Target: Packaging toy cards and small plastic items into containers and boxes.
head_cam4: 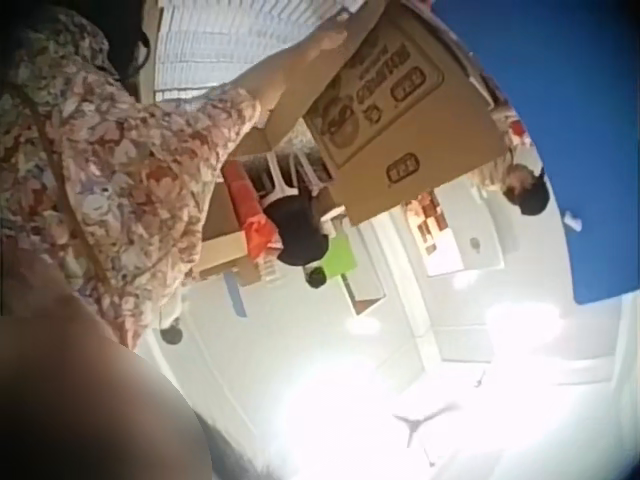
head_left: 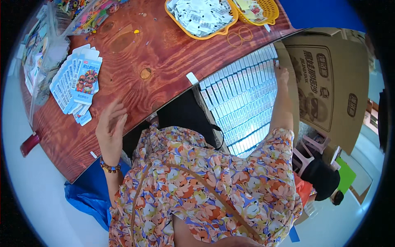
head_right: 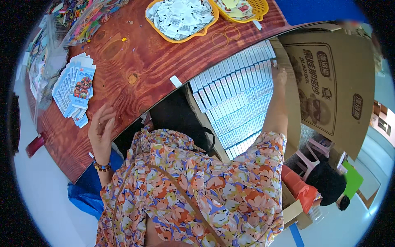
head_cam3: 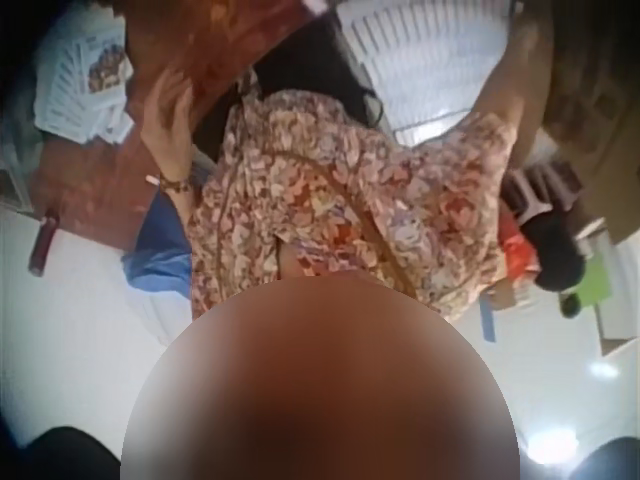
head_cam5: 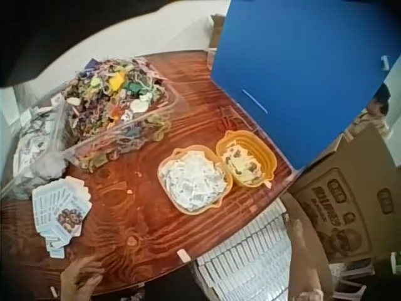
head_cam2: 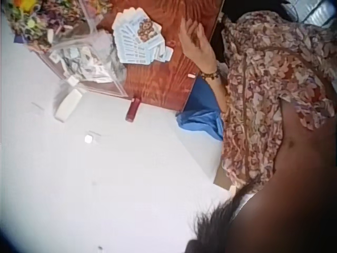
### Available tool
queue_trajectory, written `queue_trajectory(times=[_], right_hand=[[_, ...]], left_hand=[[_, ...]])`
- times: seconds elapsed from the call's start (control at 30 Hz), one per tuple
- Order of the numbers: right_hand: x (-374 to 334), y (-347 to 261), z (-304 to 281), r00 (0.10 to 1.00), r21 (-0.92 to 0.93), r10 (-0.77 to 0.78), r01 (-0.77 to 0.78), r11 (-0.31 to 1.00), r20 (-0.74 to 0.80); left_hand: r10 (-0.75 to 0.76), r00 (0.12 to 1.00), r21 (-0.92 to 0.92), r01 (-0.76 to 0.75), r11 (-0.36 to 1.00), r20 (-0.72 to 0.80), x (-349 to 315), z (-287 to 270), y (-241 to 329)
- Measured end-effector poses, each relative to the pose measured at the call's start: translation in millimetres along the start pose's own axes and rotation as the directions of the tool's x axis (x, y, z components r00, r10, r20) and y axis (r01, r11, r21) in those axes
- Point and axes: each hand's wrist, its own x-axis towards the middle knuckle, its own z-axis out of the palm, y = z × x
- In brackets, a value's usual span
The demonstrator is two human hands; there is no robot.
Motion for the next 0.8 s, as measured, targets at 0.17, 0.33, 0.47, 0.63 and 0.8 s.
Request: queue_trajectory(times=[0.17,0.33,0.47,0.63,0.8], right_hand=[[73,74,51,0.982,0.051,-0.125,0.133,0.99,-0.139],[25,77,46,0.915,0.244,-0.331,0.384,0.891,-0.231],[2,-6,9,0.989,0.259,-0.043,0.005,0.966,0.14],[-14,16,-9,0.925,0.702,-0.128,0.356,0.617,-0.357],[-158,-128,-167,0.758,0.585,-0.108,0.577,0.569,-0.643]], left_hand=[[0.03,0.993,0.013,-0.029,1.0,-0.118,4,-5,-6],[0.5,0.766,0.6,-0.19,0.777,-0.404,42,-19,2],[0.533,0.752,0.864,0.096,0.494,-0.388,62,-29,-19],[0.498,0.746,0.848,0.167,0.503,-0.442,84,-33,-58],[0.37,0.787,0.732,0.147,0.665,-0.494,82,-43,-48]])
